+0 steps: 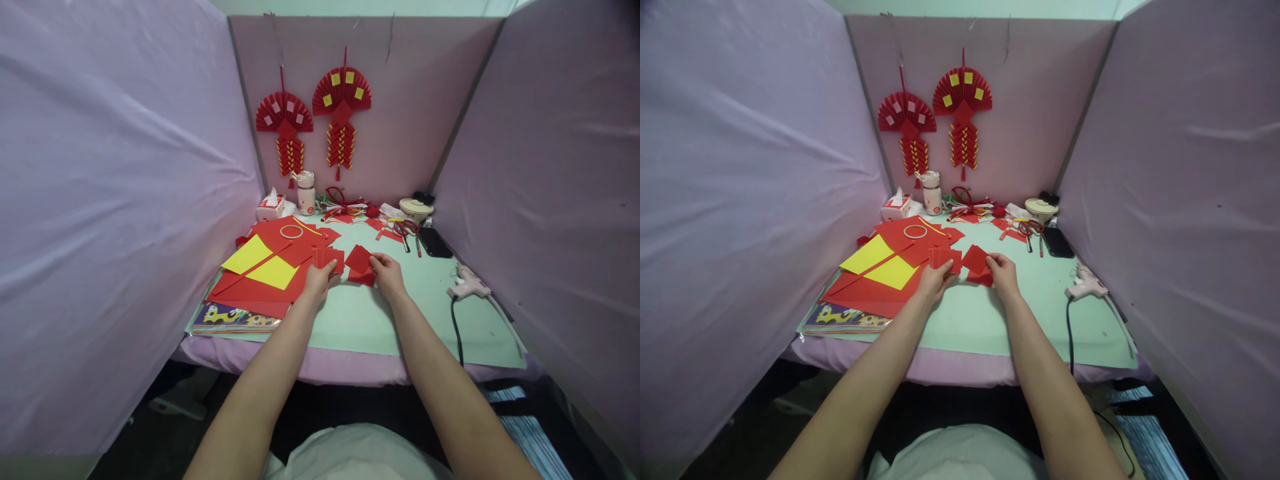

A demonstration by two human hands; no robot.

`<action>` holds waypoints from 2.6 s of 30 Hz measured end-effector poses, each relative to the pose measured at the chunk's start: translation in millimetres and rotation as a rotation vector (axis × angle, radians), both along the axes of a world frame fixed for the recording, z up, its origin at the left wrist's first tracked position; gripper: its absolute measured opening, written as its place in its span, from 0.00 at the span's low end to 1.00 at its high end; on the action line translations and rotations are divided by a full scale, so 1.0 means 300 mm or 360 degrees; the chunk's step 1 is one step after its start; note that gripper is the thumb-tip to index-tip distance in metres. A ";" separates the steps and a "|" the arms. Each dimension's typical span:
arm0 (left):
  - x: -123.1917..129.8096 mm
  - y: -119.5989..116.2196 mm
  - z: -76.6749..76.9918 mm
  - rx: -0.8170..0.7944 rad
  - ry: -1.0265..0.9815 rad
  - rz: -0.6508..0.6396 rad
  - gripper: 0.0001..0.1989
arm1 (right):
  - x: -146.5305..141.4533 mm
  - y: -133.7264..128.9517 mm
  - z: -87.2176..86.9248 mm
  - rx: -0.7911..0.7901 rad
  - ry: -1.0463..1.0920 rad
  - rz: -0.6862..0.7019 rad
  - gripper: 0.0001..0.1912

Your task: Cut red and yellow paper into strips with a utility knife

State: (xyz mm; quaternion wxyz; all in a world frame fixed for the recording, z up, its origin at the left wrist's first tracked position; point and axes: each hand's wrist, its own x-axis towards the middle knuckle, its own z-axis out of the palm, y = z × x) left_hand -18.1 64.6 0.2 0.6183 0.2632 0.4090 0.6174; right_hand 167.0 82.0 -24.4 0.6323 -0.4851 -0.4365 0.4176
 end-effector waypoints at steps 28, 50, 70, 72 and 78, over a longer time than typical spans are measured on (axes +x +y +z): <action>0.017 -0.015 -0.004 0.0077 0.0077 -0.0226 0.20 | -0.063 -0.037 0.033 -0.0065 -0.1038 -0.0074 0.17; 0.013 -0.012 0.001 0.0123 0.0240 -0.0073 0.16 | -0.022 -0.053 0.056 -0.0066 -0.1008 -0.0337 0.15; -0.001 -0.007 0.016 0.0086 0.0183 0.0123 0.12 | 0.035 0.016 -0.014 -0.0054 -0.0594 -0.0150 0.22; -0.003 -0.005 0.015 0.0087 0.0165 0.0130 0.12 | 0.042 0.013 -0.009 -0.0080 -0.0605 -0.0152 0.20; -0.002 -0.004 0.000 0.0128 0.0173 0.0070 0.17 | 0.052 -0.016 0.017 -0.0187 -0.0839 -0.0337 0.09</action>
